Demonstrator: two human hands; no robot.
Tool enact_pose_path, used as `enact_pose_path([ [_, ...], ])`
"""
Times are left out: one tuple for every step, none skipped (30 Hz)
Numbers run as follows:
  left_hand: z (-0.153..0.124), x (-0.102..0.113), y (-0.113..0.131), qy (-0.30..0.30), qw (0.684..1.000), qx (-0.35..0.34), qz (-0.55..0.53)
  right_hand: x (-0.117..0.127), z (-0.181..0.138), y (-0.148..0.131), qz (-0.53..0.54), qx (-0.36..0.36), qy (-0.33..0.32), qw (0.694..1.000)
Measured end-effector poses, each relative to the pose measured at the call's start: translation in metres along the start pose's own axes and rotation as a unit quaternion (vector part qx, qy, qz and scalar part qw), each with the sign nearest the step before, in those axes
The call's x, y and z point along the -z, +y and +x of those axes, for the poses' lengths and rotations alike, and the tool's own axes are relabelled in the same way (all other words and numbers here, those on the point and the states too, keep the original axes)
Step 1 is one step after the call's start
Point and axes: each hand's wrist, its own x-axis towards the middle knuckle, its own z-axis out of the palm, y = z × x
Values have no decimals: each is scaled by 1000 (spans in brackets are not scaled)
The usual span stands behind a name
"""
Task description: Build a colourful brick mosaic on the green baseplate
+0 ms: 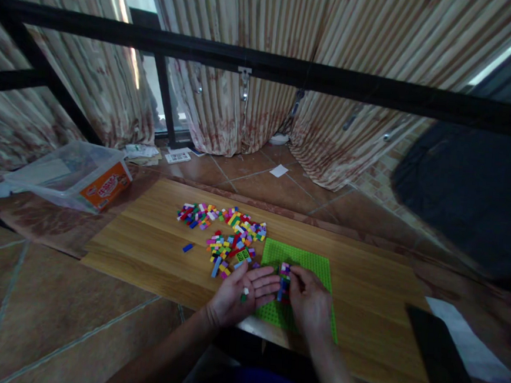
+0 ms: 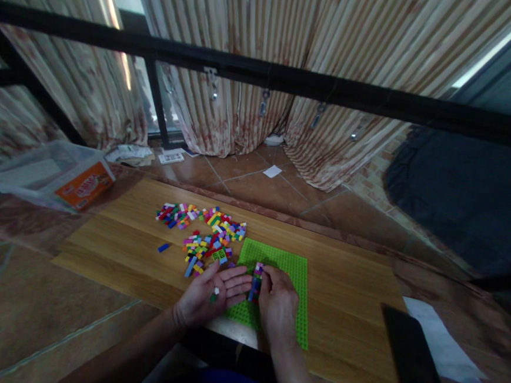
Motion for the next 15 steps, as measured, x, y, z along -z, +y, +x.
enact_pose_path([
  [0, 0, 0, 0, 1000, 0, 1, 0, -1, 0, -2, 8, 3, 1000],
  [0, 0, 0, 0, 1000, 0, 2, 1, -2, 1, -3, 17, 4, 1000],
  [1, 1, 0, 0, 1000, -1, 3, 1, -3, 2, -5, 26, 3, 1000],
  [1, 1, 0, -1, 1000, -1, 3, 1, -3, 2, -7, 32, 2, 999],
  [1, 1, 0, -2, 1000, -1, 4, 1, -4, 3, -10, 36, -1, 999],
  [1, 1, 0, -3, 1000, -1, 4, 0, -4, 3, -14, 38, -3, 999],
  [1, 1, 0, -2, 1000, 0, 3, 0, -4, 3, -17, 40, -7, 999],
  [0, 1, 0, -2, 1000, 0, 3, 0, -5, 3, -21, 41, -8, 999],
  [0, 1, 0, -1, 1000, 1, 2, 0, -5, 3, -24, 43, -9, 999],
  [0, 0, 0, 0, 1000, 2, 1, -1, -5, 4, -27, 46, -10, 999],
  [0, 0, 0, 1, 1000, 2, 0, -1, -5, 4, -31, 50, -12, 998],
  [0, 0, 0, 2, 1000, 2, -1, -2, -5, 5, -34, 55, -14, 998],
  [0, 0, 0, 5, 1000, 1, -3, -2, -5, 6, -38, 60, -15, 997],
  [0, 0, 0, 9, 1000, 1, -4, -3, -6, 7, -42, 66, -13, 997],
  [0, -1, 0, 12, 1000, 0, -5, -4, -7, 8, -48, 73, -10, 996],
])
